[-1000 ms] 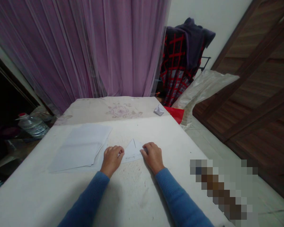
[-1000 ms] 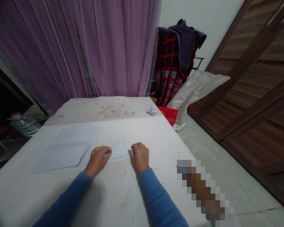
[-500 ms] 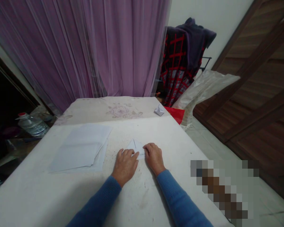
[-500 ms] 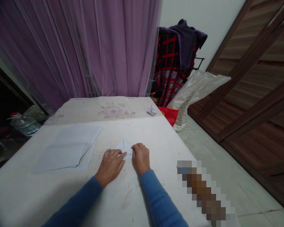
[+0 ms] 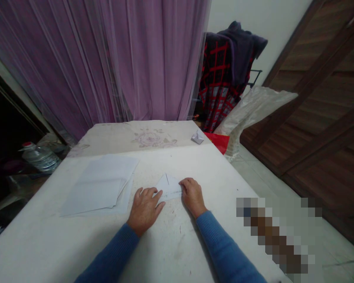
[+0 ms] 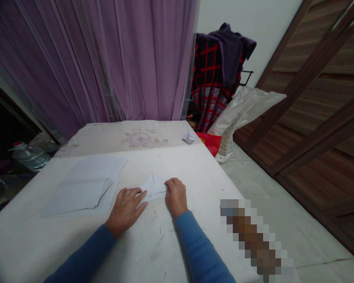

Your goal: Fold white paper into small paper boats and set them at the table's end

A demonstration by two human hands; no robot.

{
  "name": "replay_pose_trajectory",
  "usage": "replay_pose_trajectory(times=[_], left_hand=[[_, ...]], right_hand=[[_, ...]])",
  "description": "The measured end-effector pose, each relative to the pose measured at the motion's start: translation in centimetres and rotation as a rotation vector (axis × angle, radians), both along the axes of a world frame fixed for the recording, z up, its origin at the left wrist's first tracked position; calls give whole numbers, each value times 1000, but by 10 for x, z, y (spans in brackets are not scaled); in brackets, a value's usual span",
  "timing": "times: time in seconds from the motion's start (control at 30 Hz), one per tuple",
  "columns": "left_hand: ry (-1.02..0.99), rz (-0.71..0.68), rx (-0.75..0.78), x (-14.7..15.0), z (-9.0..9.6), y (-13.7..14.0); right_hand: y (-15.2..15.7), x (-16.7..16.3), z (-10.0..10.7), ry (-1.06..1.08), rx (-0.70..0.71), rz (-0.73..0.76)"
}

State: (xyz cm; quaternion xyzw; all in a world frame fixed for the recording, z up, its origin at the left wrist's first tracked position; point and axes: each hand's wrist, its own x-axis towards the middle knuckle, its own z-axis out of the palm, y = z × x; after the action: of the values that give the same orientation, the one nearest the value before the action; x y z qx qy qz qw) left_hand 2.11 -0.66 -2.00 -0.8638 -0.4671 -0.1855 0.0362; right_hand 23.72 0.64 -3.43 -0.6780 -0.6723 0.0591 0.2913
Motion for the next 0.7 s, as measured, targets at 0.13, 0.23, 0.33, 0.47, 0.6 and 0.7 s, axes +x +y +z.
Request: replay_pose_trajectory(times=[0.13, 0.23, 0.33, 0.47, 0.6, 0.7], left_hand=[[15, 9, 20, -20, 0, -4], [14, -2, 35, -30, 0, -6], [-11, -11, 20, -35, 1, -2], [-121, 38, -79, -41, 0, 11], [-195, 88, -109, -44, -6, 16], [-190, 64, -59, -44, -11, 14]], right_hand=[[1, 1, -3, 4, 28, 4], [1, 1, -5, 2, 41, -2], [0, 0, -6, 9, 47, -6], [-2, 4, 0, 12, 21, -6], [0, 20, 19, -28, -179, -47], [5, 30, 34, -74, -355, -35]])
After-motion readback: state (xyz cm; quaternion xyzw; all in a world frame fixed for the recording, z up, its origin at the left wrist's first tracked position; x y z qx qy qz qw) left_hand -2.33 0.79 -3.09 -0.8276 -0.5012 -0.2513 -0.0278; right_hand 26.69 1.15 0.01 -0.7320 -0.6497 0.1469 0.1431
